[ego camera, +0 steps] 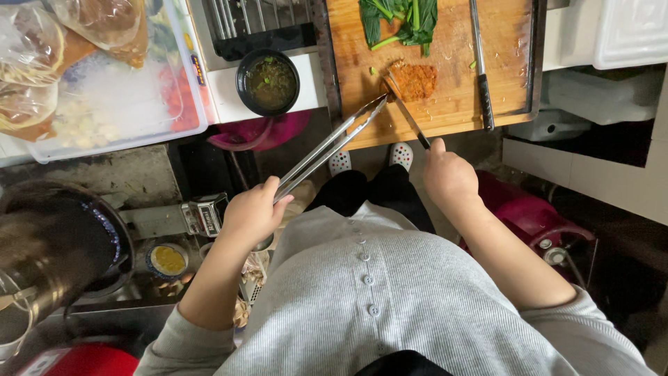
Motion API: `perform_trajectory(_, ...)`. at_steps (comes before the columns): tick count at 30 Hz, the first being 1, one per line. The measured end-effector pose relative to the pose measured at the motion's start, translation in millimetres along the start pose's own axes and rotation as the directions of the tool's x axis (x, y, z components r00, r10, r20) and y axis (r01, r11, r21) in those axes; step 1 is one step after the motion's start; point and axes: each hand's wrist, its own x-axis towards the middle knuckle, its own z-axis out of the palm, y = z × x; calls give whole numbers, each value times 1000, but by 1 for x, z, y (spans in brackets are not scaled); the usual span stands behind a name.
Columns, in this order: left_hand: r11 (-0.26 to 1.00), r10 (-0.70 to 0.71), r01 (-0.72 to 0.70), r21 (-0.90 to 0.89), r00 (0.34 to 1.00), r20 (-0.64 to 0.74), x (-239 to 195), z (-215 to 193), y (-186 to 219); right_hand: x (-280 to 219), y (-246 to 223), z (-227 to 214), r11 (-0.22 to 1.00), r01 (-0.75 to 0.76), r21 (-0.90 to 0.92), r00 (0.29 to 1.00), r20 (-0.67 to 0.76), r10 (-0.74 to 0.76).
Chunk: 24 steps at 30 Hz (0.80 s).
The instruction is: The person slices a breaded cutlet on a cutting board, then fries an egg and places it on a plate with the cutlet and cucumber. They boil noodles, drain them, and transfer them to a red bowl. The person adds green vegetables and a yellow sauce to the noodles, then mixes everything with chopsticks.
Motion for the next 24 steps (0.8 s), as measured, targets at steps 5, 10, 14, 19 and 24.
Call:
perform_trajectory(5,999,-36,35,27,998,51,3,-2,0,15,-5,16,999,-50,-23,998,31,50)
perform_trajectory(10,998,-50,49,32,998,48,6,-3,2,34,-3,27,994,-23,108,1000,19,21)
perform_trajectory(14,998,-63,64,-22,997,47,2,-3,-1,37,16,18,961,14,275,1000,19,-20)
perform_trajectory(19,953,-12,21,-302,1000,29,-13,-19,-13,17,36,-18,897,142,419,987,-134,-94)
perform_trajectory(24,502,174,-268,-822,963,-208,34,-33,34,-43,43,-43,516,16,857,991,-81,104)
